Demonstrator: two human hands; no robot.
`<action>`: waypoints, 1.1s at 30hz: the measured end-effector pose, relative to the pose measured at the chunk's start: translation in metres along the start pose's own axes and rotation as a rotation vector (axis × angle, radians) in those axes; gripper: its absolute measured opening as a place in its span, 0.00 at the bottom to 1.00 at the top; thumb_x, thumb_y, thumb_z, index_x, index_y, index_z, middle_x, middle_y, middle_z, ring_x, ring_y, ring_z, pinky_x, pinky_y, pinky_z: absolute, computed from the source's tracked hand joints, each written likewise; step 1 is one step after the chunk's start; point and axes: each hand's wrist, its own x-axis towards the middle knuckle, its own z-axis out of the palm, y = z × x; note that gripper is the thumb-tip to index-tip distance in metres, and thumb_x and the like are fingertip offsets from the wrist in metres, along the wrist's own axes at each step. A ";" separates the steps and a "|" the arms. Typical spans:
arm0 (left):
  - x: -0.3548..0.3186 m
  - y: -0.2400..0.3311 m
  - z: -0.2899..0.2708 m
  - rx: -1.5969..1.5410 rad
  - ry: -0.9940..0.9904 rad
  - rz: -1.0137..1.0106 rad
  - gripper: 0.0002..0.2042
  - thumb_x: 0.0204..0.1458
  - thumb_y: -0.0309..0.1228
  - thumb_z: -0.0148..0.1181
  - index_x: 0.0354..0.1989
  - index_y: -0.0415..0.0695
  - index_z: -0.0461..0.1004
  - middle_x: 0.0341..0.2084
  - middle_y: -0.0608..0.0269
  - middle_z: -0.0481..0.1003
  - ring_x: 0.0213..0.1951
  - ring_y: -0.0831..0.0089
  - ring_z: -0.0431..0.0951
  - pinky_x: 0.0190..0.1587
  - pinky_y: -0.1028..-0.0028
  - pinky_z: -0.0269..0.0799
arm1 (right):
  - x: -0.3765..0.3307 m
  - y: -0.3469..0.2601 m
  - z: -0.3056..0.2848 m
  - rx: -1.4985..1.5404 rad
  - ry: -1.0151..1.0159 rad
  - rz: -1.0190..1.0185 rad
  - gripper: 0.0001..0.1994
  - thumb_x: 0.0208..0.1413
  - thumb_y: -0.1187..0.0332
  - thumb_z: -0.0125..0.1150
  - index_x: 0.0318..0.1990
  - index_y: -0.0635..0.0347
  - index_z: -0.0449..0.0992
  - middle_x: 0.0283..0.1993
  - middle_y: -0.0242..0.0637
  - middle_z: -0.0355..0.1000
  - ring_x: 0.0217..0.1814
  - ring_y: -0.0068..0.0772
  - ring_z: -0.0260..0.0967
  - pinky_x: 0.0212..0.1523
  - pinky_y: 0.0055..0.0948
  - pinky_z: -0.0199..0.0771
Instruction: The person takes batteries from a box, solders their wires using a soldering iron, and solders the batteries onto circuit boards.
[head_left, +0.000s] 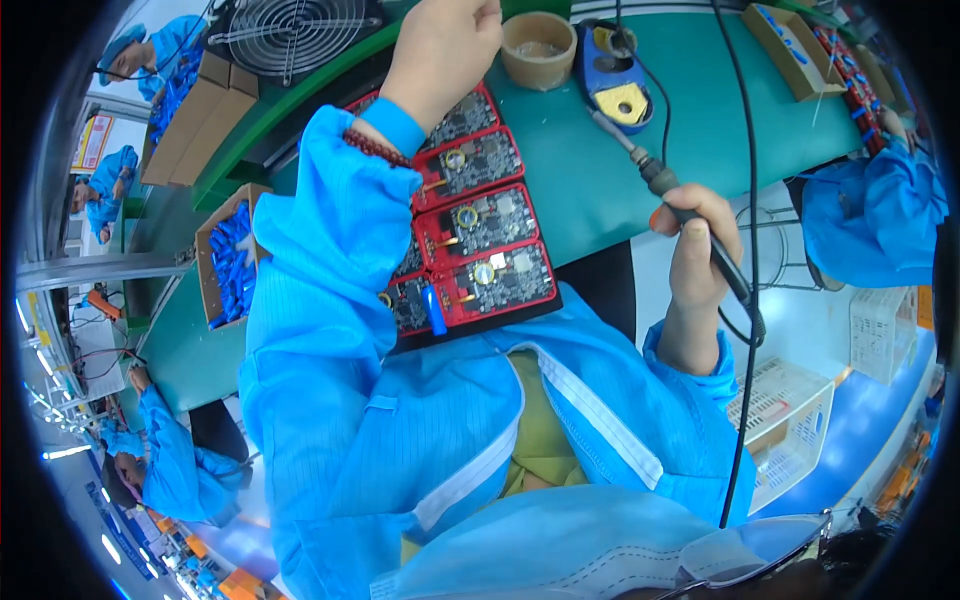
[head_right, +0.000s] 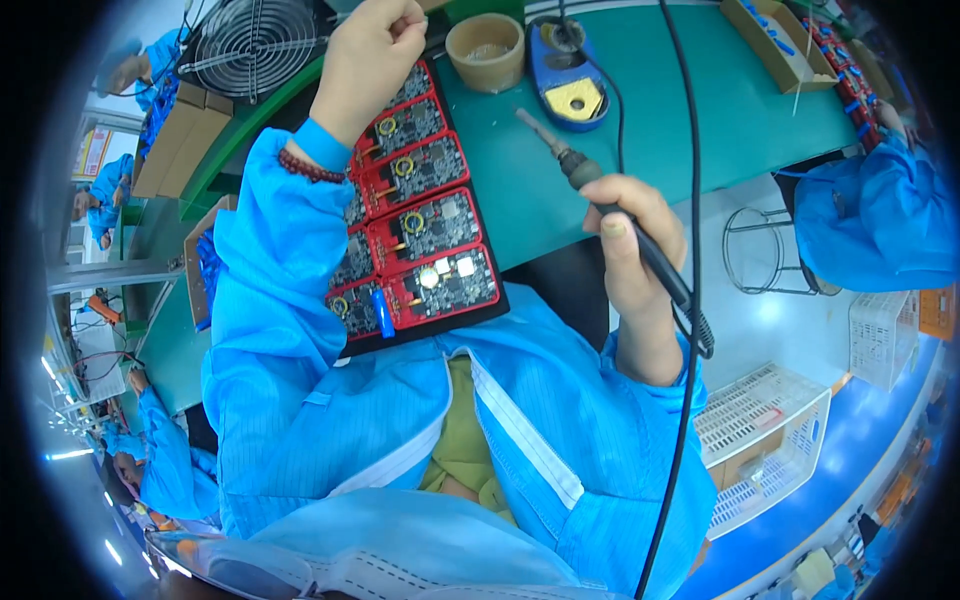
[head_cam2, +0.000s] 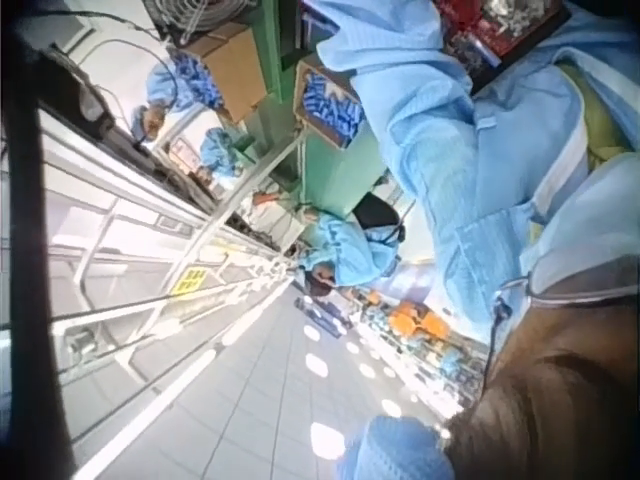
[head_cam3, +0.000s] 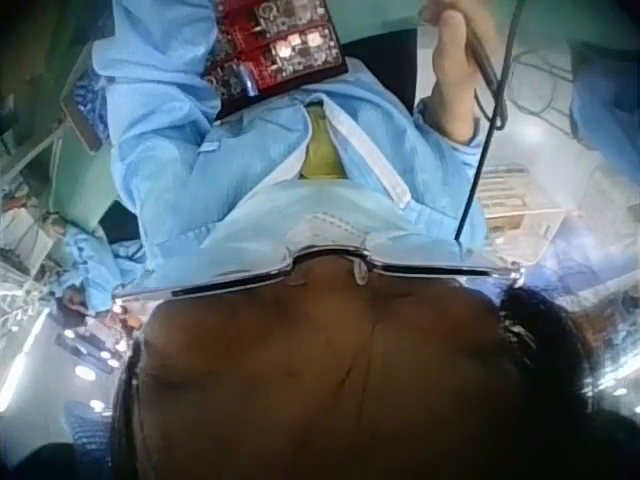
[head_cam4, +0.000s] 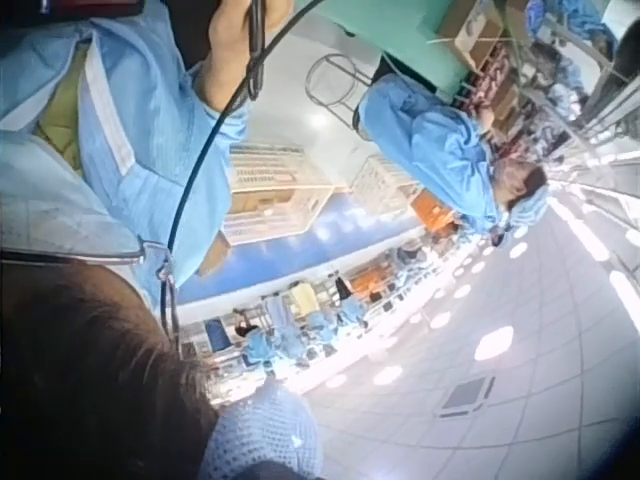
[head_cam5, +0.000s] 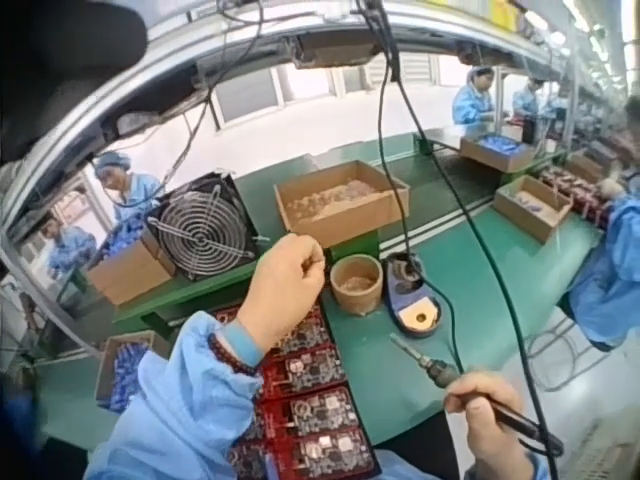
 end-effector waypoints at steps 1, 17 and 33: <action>0.007 0.003 0.001 0.029 0.071 0.033 0.03 0.45 0.21 0.54 0.26 0.38 0.66 0.23 0.50 0.65 0.28 0.54 0.68 0.31 0.63 0.65 | -0.002 -0.001 0.000 -0.003 0.015 0.018 0.15 0.59 0.62 0.52 0.39 0.68 0.73 0.28 0.38 0.69 0.27 0.24 0.66 0.28 0.21 0.64; 0.021 -0.002 -0.050 0.104 0.023 -0.127 0.13 0.51 0.27 0.52 0.45 0.37 0.72 0.43 0.44 0.73 0.47 0.52 0.72 0.50 0.65 0.68 | 0.001 0.002 0.004 -0.032 0.018 0.048 0.14 0.60 0.63 0.50 0.41 0.67 0.72 0.29 0.38 0.69 0.28 0.24 0.66 0.28 0.21 0.64; -0.219 0.035 -0.316 0.404 -0.157 -0.771 0.06 0.57 0.24 0.48 0.37 0.34 0.70 0.30 0.62 0.71 0.35 0.76 0.71 0.40 0.79 0.66 | -0.022 0.043 0.094 0.229 -0.191 0.204 0.17 0.62 0.60 0.45 0.49 0.65 0.67 0.38 0.39 0.69 0.43 0.27 0.64 0.50 0.29 0.61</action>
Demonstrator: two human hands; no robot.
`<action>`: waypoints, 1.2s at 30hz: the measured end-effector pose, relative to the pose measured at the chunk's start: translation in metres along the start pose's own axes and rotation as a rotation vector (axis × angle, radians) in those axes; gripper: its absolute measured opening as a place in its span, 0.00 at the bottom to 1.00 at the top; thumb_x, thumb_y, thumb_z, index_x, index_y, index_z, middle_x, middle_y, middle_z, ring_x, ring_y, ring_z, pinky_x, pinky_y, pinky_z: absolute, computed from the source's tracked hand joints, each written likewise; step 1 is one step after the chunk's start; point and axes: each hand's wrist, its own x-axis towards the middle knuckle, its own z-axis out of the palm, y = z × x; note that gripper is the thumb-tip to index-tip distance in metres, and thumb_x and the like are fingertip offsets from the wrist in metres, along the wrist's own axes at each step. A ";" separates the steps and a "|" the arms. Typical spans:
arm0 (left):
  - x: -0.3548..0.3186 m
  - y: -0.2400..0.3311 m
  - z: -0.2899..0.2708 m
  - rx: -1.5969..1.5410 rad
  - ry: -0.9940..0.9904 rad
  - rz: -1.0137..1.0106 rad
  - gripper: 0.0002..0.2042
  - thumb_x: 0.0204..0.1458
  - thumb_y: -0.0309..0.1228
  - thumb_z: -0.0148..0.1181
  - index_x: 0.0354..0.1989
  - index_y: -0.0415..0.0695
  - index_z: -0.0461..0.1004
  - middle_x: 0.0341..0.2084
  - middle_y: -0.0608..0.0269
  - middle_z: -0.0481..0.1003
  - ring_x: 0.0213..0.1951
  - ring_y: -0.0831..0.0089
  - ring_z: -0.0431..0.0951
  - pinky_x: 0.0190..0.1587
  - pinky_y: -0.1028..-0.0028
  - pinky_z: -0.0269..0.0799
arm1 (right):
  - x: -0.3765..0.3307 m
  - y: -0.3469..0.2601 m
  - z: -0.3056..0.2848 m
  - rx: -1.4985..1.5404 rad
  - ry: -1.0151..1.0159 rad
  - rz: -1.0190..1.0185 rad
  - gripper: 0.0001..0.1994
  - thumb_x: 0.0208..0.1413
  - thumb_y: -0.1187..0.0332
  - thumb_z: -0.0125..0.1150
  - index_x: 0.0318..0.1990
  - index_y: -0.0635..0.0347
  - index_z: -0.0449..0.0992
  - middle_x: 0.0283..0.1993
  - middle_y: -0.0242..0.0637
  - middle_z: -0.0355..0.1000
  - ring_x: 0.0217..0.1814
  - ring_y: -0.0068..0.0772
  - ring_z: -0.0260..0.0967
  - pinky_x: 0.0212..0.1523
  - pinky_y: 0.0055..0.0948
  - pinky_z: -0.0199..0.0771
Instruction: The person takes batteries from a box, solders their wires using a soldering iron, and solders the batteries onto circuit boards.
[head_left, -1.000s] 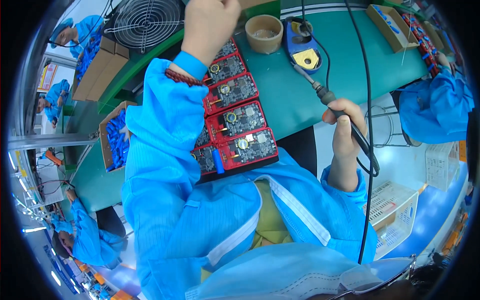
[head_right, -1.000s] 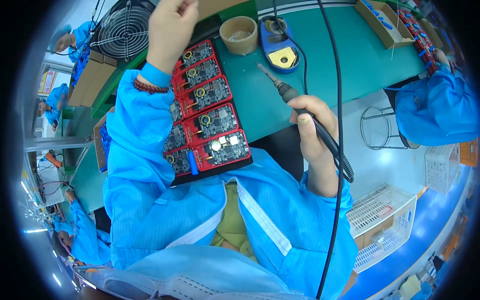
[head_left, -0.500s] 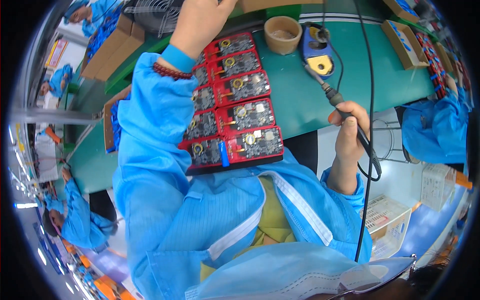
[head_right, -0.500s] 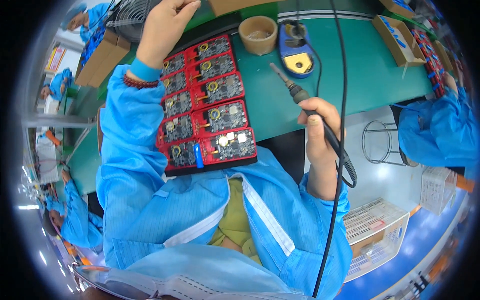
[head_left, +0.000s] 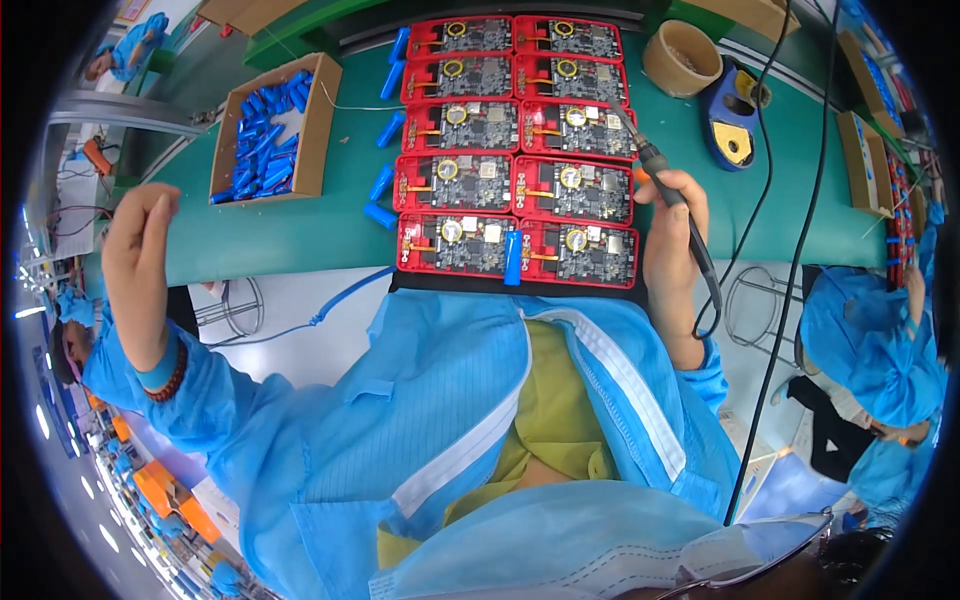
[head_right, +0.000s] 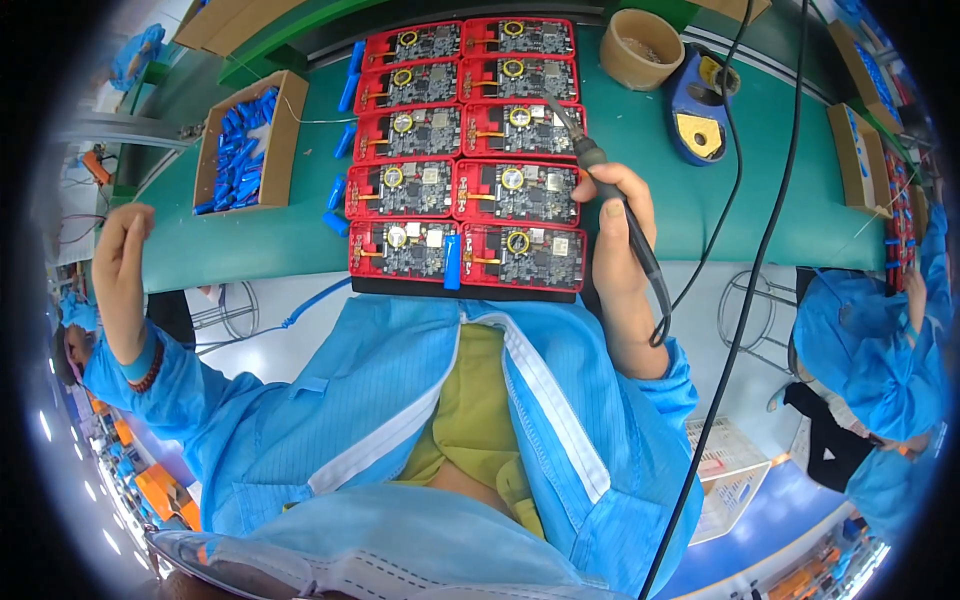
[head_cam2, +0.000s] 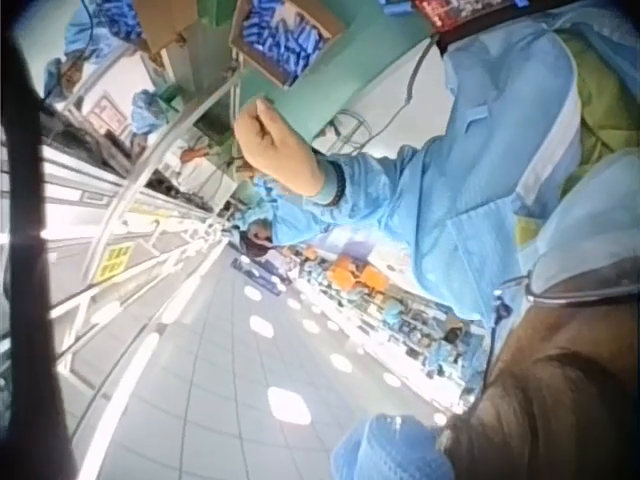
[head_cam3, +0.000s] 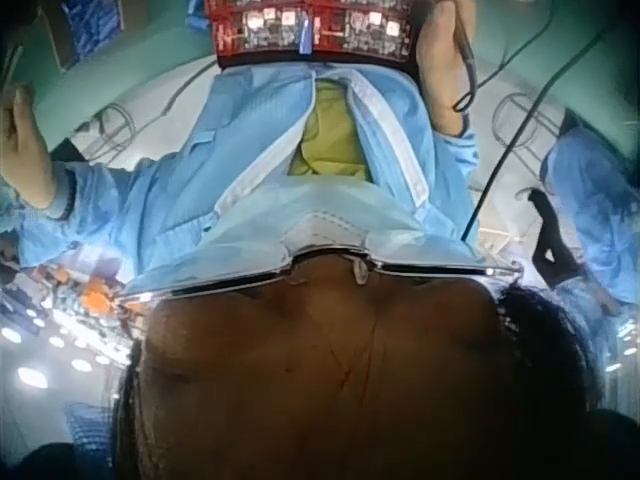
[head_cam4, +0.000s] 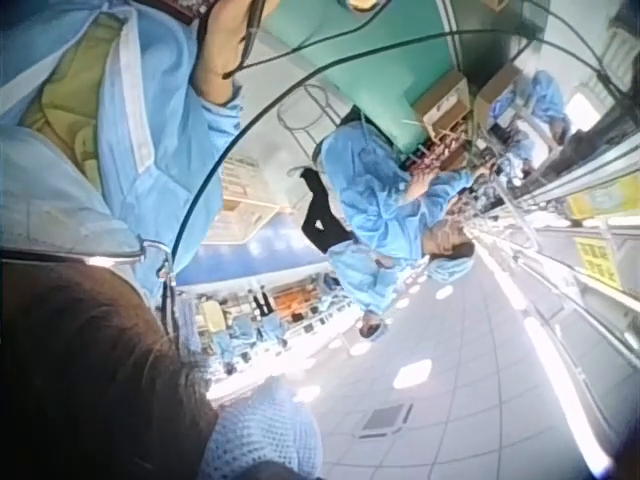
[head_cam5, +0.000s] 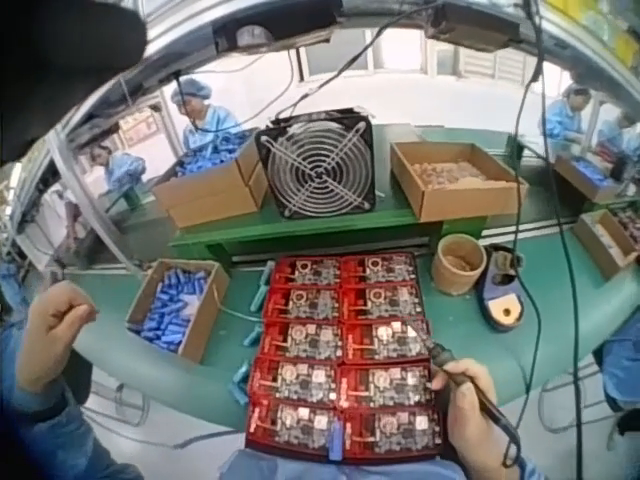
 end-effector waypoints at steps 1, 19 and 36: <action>-0.009 -0.004 0.009 -0.092 -0.025 -0.078 0.06 0.57 0.24 0.48 0.37 0.35 0.70 0.31 0.62 0.71 0.36 0.75 0.71 0.41 0.78 0.66 | 0.003 0.002 0.005 0.053 -0.003 0.011 0.16 0.62 0.61 0.44 0.49 0.65 0.66 0.38 0.39 0.68 0.42 0.27 0.64 0.49 0.29 0.61; -0.017 0.025 0.213 -0.499 0.002 0.079 0.22 0.50 0.24 0.55 0.56 0.37 0.63 0.52 0.47 0.68 0.53 0.57 0.69 0.55 0.67 0.64 | 0.018 0.000 0.030 -0.175 -0.044 0.025 0.13 0.62 0.68 0.41 0.50 0.63 0.65 0.39 0.39 0.71 0.41 0.27 0.67 0.42 0.24 0.66; 0.081 -0.151 0.132 0.272 0.078 0.176 0.09 0.50 0.30 0.55 0.37 0.42 0.77 0.33 0.53 0.75 0.38 0.55 0.74 0.43 0.62 0.70 | 0.031 -0.031 0.000 -0.057 -0.146 -0.166 0.22 0.62 0.51 0.44 0.47 0.64 0.66 0.33 0.43 0.65 0.42 0.39 0.65 0.53 0.44 0.62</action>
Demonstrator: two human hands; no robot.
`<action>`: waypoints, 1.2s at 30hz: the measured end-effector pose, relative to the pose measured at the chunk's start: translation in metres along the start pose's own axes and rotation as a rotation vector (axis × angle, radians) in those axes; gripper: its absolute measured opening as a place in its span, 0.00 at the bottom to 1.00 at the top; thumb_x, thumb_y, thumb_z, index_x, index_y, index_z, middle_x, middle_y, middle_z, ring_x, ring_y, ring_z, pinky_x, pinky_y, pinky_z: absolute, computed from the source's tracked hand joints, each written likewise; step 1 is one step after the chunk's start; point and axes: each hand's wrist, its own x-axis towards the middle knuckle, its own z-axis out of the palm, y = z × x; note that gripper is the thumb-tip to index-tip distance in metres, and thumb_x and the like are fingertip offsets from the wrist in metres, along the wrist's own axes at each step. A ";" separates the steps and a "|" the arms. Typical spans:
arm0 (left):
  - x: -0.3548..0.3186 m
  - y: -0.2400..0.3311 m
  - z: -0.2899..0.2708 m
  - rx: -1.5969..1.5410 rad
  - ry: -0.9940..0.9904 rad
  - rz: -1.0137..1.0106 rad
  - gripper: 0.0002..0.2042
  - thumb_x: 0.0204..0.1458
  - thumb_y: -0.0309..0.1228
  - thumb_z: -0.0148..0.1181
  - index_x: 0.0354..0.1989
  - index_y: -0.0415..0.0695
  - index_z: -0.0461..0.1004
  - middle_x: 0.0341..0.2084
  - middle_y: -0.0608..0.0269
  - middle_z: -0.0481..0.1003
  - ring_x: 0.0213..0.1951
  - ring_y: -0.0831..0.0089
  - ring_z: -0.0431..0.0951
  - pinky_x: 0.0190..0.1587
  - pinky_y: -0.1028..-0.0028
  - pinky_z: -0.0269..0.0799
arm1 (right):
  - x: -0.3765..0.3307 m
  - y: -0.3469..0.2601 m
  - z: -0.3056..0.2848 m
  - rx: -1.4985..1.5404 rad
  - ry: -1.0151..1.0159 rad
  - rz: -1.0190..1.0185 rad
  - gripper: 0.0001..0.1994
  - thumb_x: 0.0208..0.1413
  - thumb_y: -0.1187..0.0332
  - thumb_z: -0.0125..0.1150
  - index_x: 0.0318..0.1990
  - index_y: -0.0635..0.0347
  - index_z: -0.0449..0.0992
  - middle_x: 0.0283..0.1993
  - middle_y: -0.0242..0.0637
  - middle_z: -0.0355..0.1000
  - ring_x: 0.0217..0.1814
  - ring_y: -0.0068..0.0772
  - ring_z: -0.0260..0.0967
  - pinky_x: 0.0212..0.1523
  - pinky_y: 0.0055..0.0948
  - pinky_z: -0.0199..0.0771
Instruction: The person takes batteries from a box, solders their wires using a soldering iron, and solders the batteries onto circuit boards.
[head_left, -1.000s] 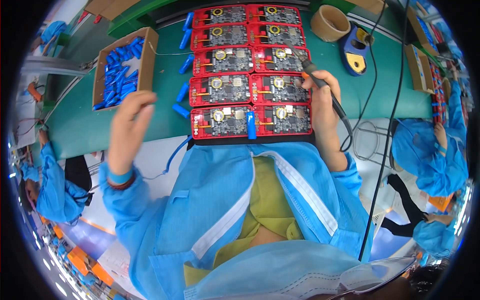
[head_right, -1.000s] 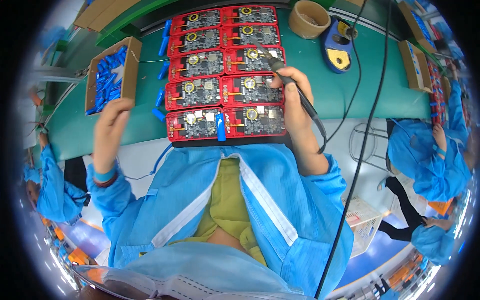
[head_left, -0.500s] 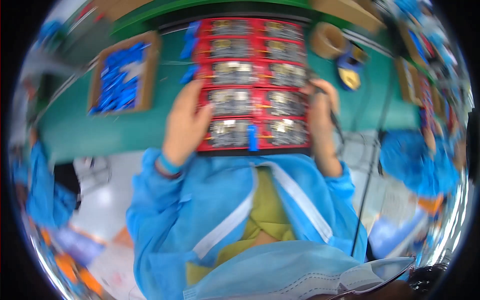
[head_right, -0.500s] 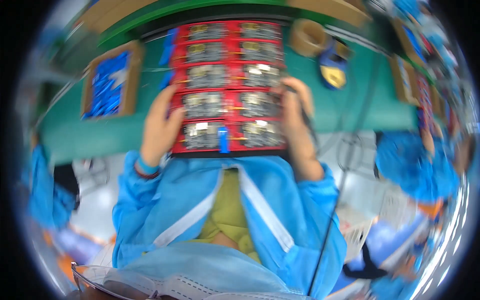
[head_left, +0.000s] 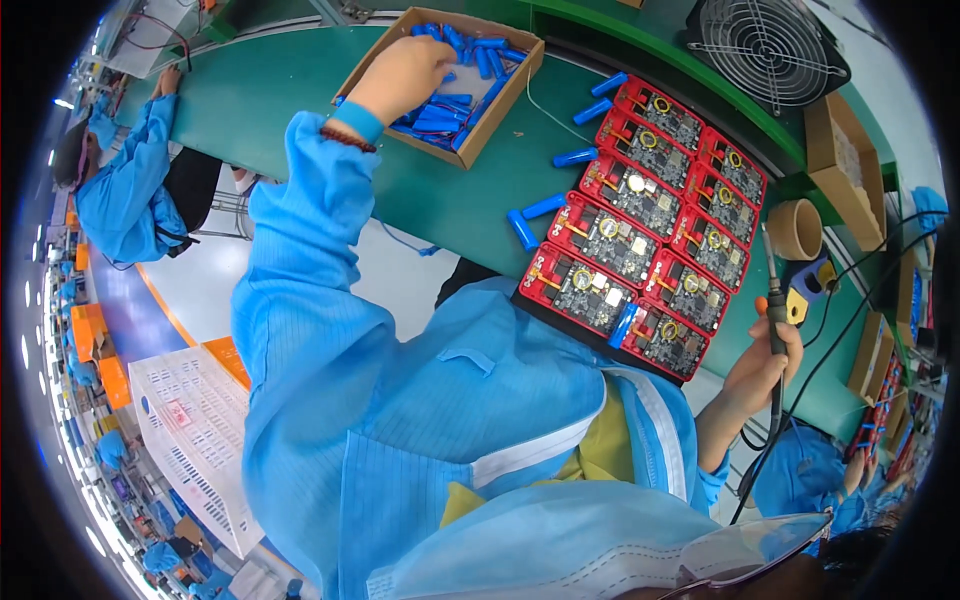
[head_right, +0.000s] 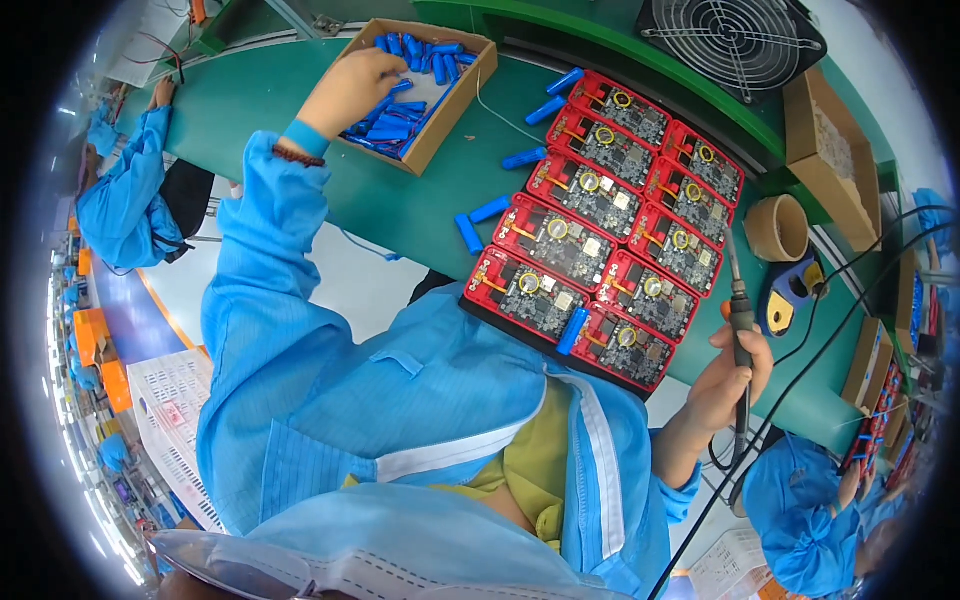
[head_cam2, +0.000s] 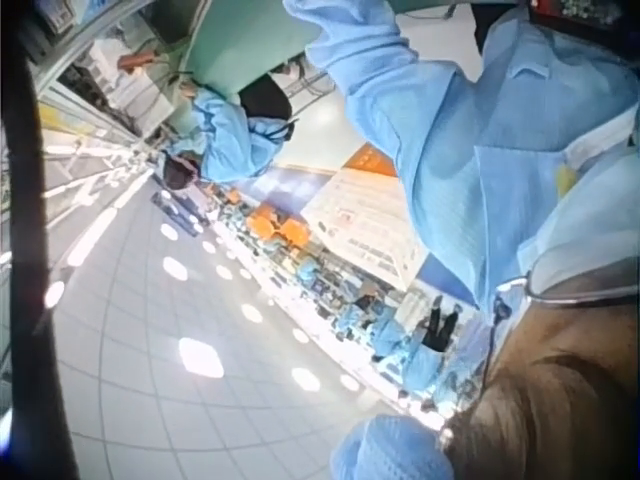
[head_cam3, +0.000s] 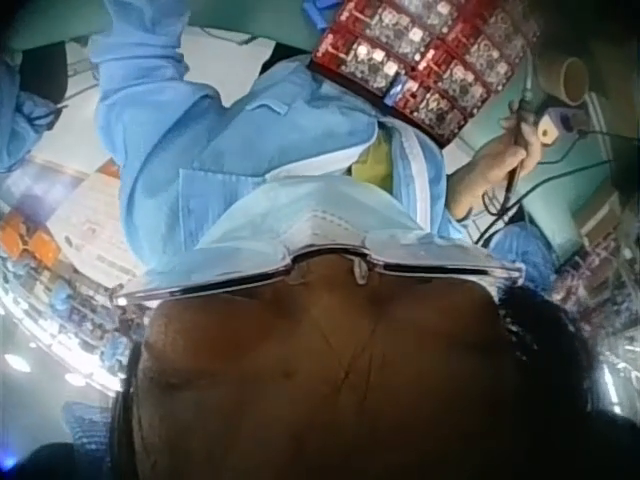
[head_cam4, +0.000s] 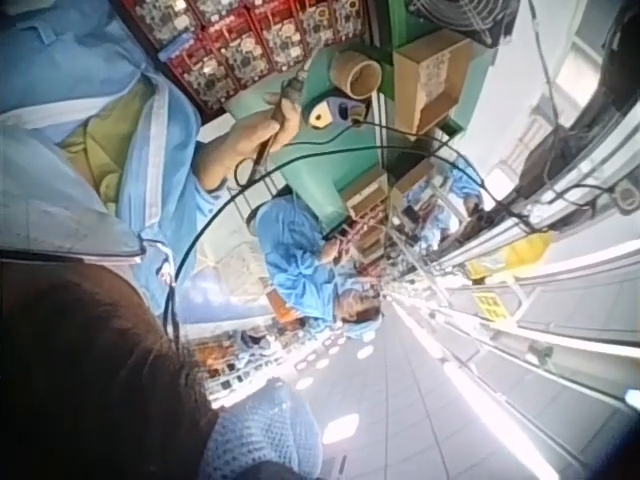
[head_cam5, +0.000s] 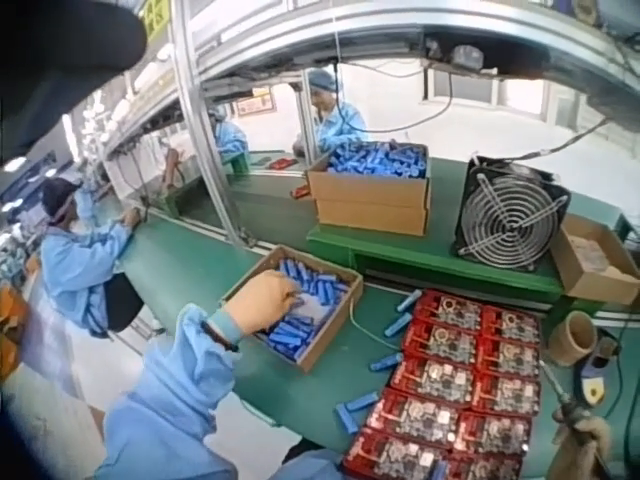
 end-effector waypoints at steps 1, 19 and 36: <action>0.004 -0.005 0.010 -0.004 0.007 0.008 0.09 0.50 0.30 0.55 0.37 0.42 0.77 0.33 0.53 0.75 0.38 0.55 0.74 0.43 0.62 0.70 | 0.000 0.001 0.003 0.014 -0.001 0.000 0.22 0.62 0.51 0.43 0.47 0.64 0.66 0.33 0.43 0.65 0.41 0.39 0.65 0.53 0.45 0.62; -0.009 0.154 -0.026 -1.614 -0.136 -0.254 0.04 0.58 0.27 0.48 0.38 0.41 0.66 0.35 0.57 0.74 0.28 0.77 0.73 0.31 0.79 0.70 | 0.012 -0.025 0.032 -0.054 -0.118 -0.013 0.14 0.57 0.62 0.48 0.43 0.65 0.69 0.32 0.42 0.69 0.36 0.32 0.64 0.40 0.31 0.62; -0.024 0.313 -0.013 -1.949 -0.305 -0.072 0.11 0.55 0.20 0.52 0.47 0.36 0.69 0.44 0.58 0.70 0.39 0.72 0.76 0.44 0.75 0.72 | -0.001 -0.026 0.047 -0.061 0.037 0.101 0.16 0.48 0.81 0.58 0.46 0.60 0.69 0.43 0.38 0.70 0.43 0.32 0.70 0.43 0.28 0.70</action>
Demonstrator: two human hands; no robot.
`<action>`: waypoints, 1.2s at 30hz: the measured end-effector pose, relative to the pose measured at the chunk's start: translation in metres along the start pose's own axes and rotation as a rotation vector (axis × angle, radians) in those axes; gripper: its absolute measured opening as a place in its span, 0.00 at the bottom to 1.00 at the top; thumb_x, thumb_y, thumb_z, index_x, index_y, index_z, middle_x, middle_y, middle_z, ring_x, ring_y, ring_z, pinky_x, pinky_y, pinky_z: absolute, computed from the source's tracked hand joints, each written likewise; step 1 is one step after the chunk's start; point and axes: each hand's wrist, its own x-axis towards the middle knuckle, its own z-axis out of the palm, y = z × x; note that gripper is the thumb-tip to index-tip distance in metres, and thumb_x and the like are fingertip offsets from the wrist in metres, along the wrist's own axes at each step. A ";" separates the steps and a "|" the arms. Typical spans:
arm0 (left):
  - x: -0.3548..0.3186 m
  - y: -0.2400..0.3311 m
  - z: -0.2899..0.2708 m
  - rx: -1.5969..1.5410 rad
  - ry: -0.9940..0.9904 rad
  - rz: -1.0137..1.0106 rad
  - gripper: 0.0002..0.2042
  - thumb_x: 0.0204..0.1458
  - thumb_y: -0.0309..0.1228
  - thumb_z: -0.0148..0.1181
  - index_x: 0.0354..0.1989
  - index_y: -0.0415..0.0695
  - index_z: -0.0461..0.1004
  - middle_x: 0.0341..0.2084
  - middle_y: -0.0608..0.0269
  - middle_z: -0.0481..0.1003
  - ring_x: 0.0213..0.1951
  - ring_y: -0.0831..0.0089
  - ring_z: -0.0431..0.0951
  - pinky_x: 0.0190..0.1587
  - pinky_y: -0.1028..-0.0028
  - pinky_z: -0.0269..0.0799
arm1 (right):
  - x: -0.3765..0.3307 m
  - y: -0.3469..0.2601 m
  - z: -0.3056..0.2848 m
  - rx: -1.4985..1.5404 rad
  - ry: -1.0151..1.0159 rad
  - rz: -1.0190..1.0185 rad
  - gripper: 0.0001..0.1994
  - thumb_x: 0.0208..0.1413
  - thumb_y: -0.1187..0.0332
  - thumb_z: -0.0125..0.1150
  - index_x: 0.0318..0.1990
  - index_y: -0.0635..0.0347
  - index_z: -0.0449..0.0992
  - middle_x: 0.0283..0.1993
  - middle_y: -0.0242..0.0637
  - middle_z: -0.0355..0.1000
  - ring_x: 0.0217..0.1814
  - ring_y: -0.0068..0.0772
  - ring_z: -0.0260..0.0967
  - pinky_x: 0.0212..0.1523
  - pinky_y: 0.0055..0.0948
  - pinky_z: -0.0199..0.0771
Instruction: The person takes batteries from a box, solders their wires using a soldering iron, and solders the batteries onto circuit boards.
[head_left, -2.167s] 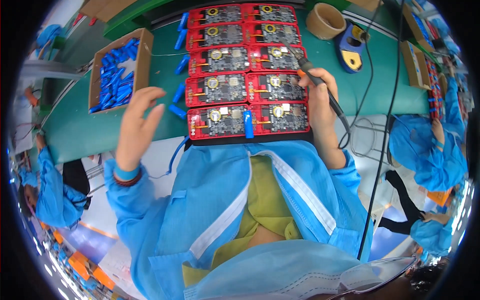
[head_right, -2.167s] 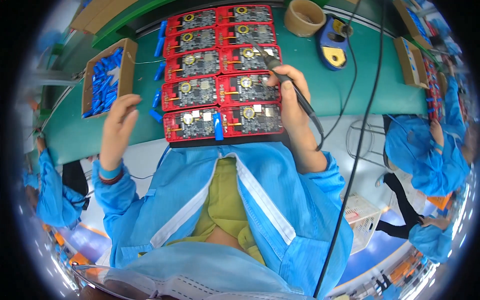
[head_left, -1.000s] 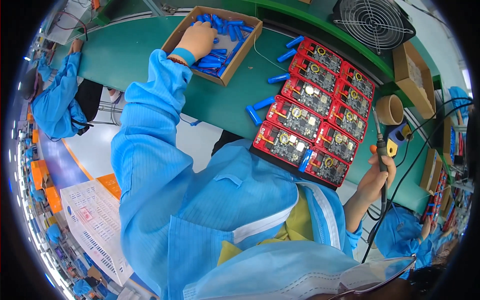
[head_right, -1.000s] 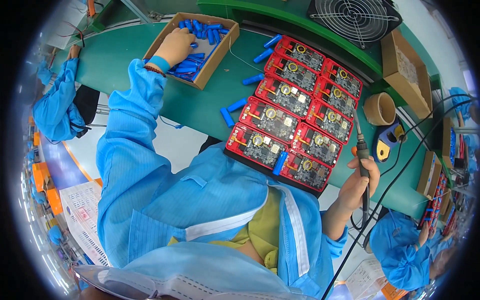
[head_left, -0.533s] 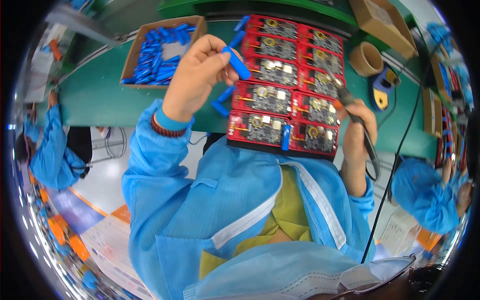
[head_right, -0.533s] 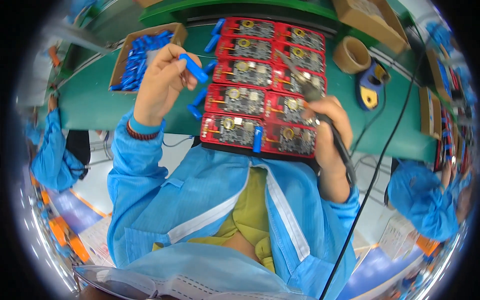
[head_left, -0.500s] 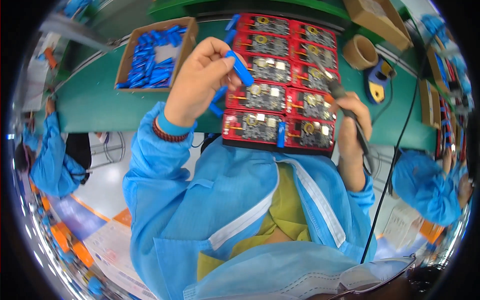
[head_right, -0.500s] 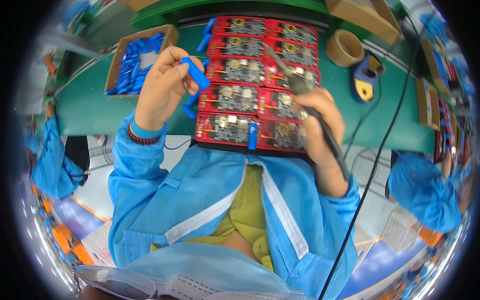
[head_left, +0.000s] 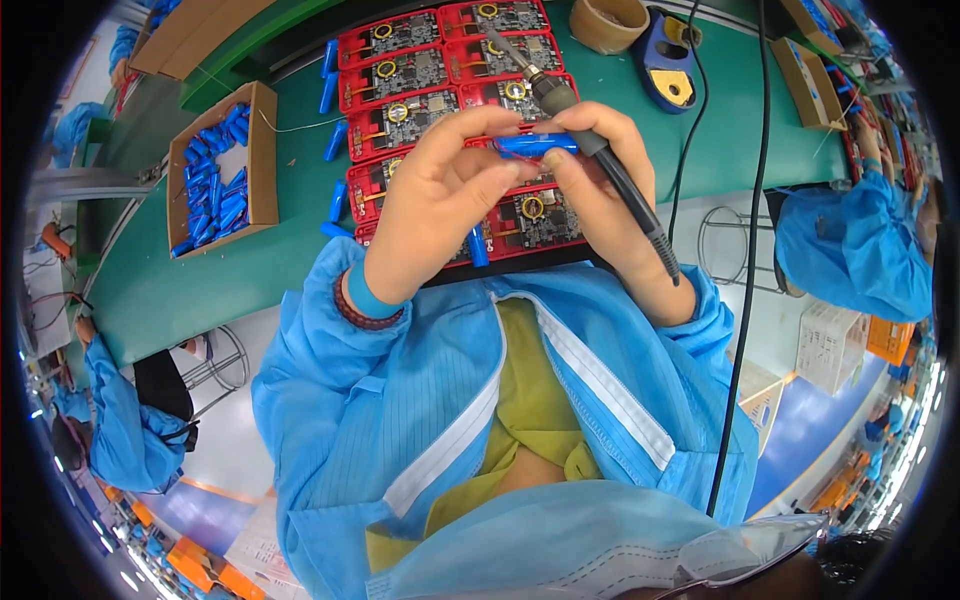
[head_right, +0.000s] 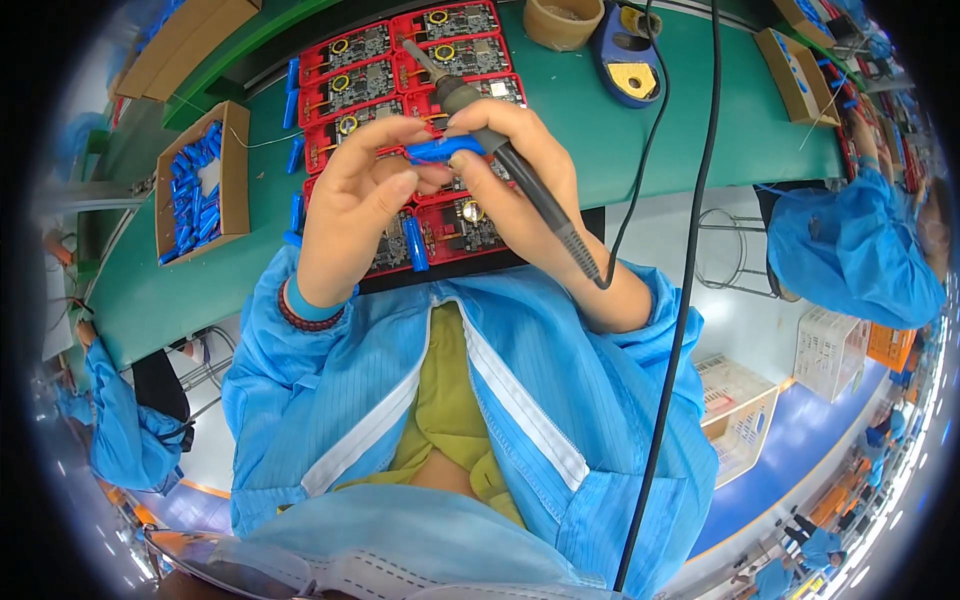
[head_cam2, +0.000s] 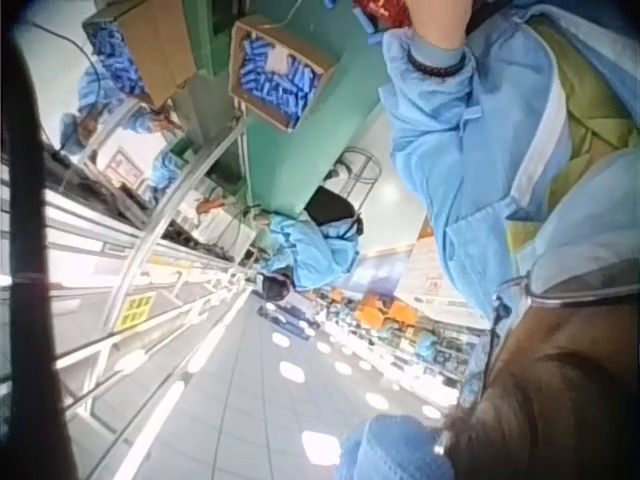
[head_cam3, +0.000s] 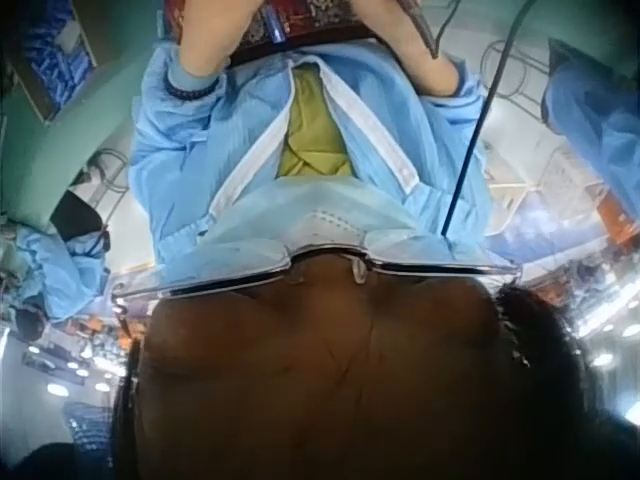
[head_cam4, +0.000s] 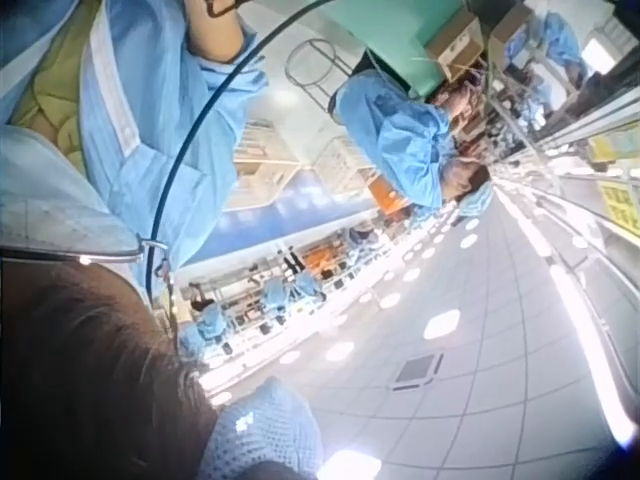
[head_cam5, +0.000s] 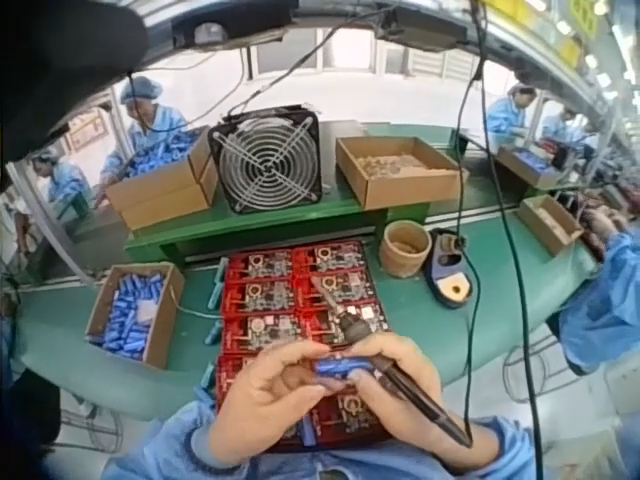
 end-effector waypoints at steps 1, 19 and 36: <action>0.000 -0.003 -0.001 0.002 -0.005 -0.003 0.11 0.55 0.20 0.52 0.47 0.36 0.69 0.44 0.58 0.70 0.39 0.72 0.76 0.44 0.75 0.72 | 0.000 0.002 0.001 0.083 0.020 0.044 0.15 0.50 0.80 0.58 0.46 0.61 0.69 0.42 0.36 0.70 0.42 0.27 0.69 0.42 0.25 0.69; -0.012 -0.004 -0.006 0.235 0.102 -0.049 0.02 0.56 0.24 0.53 0.35 0.39 0.70 0.27 0.69 0.71 0.31 0.85 0.69 0.35 0.83 0.65 | 0.000 -0.014 0.006 0.036 -0.137 0.071 0.15 0.49 0.80 0.58 0.46 0.62 0.69 0.38 0.37 0.69 0.41 0.25 0.69 0.42 0.23 0.70; -0.011 -0.019 -0.019 -0.508 -0.255 -0.437 0.05 0.53 0.29 0.57 0.32 0.41 0.71 0.26 0.66 0.70 0.25 0.81 0.64 0.30 0.78 0.60 | 0.006 -0.022 -0.010 0.095 -0.289 -0.089 0.12 0.48 0.80 0.58 0.42 0.60 0.72 0.35 0.36 0.72 0.39 0.30 0.72 0.40 0.26 0.70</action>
